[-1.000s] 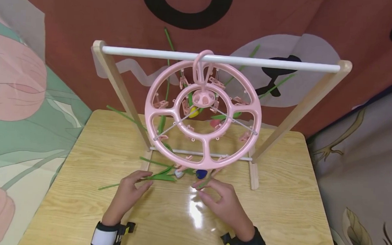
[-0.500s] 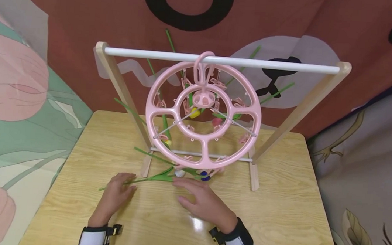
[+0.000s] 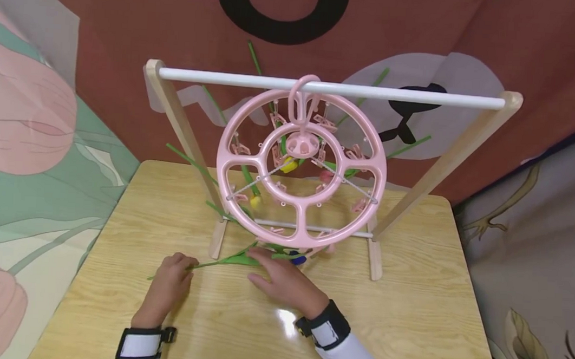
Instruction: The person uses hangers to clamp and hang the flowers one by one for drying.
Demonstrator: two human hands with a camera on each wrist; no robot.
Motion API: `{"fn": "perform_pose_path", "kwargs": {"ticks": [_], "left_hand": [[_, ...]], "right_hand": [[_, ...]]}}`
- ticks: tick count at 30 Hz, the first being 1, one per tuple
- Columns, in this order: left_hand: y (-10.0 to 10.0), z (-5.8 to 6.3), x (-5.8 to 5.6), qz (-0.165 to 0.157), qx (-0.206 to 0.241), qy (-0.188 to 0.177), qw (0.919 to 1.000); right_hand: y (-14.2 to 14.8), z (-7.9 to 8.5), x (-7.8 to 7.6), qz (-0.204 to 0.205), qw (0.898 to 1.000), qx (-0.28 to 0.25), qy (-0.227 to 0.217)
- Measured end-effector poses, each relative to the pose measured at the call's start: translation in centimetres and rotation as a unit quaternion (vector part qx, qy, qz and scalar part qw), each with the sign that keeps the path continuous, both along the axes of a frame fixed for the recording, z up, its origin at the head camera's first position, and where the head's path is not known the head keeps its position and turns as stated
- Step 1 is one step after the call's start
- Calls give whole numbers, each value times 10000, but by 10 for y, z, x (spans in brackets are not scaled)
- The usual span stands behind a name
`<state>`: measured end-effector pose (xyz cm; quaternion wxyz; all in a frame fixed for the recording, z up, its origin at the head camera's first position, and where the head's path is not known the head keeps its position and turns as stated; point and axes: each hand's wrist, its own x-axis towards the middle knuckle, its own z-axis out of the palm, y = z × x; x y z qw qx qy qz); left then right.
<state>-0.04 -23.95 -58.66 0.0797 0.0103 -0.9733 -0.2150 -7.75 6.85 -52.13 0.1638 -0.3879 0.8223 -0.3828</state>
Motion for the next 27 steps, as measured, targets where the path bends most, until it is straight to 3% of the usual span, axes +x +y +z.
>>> {"fn": "perform_pose_path", "kwargs": {"ticks": [10,21,27], "left_hand": [[6,1,-4,-369,-917,176,9949],[23,31,0,-513,-1477,838,9841],[28,44,1,-568,-1582,888,9818]], "right_hand": [[-19,-8,-8,33,9951,698,700],[-23,-28,-10,-74,9860,1253,1098],[-19,-39,-8,-219,9820,1161,1476]]}}
